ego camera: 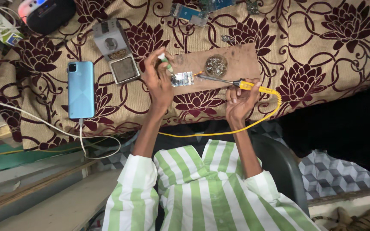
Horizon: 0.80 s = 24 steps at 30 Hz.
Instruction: The person uses a soldering iron and solder to work on a small circuit board placed on a patterned tablecloth. They repeatedly apply solder to specific points on the board while holding the iron in one hand and the solder in the other. A smartphone is visible nearby, but the person does not interact with it during the task.
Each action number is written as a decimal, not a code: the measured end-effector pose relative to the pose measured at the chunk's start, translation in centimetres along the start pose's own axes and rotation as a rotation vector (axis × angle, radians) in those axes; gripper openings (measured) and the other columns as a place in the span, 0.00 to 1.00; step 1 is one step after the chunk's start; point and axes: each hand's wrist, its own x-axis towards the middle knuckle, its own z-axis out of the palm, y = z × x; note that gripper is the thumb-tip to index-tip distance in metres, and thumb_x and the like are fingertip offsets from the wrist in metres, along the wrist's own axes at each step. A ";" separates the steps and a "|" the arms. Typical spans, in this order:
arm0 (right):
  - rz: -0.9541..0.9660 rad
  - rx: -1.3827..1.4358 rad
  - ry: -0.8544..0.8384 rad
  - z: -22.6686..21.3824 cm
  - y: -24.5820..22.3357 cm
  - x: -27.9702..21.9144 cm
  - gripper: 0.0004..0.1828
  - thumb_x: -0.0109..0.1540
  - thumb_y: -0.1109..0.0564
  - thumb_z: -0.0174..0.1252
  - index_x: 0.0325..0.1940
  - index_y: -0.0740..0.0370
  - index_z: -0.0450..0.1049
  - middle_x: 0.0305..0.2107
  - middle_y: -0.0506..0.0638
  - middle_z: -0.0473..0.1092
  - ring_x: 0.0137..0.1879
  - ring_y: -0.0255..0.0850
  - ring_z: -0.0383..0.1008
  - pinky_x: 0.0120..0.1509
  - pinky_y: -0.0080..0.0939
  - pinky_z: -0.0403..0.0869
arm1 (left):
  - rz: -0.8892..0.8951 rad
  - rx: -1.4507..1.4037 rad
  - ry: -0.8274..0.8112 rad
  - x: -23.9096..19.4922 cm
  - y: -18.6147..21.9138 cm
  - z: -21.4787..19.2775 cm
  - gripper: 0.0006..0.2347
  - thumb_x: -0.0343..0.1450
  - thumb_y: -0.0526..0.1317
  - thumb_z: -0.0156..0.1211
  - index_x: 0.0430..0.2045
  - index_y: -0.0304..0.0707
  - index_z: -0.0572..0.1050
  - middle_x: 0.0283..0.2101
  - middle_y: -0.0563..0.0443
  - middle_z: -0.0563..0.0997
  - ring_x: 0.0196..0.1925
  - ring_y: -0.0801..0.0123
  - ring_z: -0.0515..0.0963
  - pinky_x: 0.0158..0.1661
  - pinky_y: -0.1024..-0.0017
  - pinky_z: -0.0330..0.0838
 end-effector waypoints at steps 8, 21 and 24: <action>-0.005 0.015 0.025 -0.3 0.1 -0.2 0.21 0.73 0.37 0.49 0.48 0.56 0.64 0.25 0.46 0.57 0.21 0.33 0.52 0.24 0.32 0.54 | 0.002 -0.016 -0.014 -0.4 0.5 0.2 0.13 0.84 0.42 0.46 0.60 0.36 0.64 0.44 0.47 0.78 0.43 0.69 0.80 0.44 0.71 0.78; -0.001 -0.028 0.045 -0.7 0.3 -0.1 0.21 0.73 0.37 0.49 0.49 0.57 0.64 0.24 0.46 0.57 0.21 0.32 0.52 0.24 0.33 0.54 | 0.015 -0.037 -0.022 -0.8 -0.8 0.0 0.13 0.84 0.42 0.44 0.61 0.37 0.63 0.44 0.48 0.77 0.43 0.71 0.80 0.41 0.76 0.78; 0.008 0.000 0.033 -1.0 0.3 -0.1 0.20 0.73 0.38 0.49 0.50 0.57 0.64 0.24 0.46 0.57 0.22 0.32 0.52 0.25 0.33 0.54 | 0.035 0.112 -0.044 -1.1 -0.7 -0.3 0.11 0.85 0.39 0.45 0.60 0.35 0.63 0.43 0.45 0.77 0.44 0.68 0.79 0.45 0.69 0.77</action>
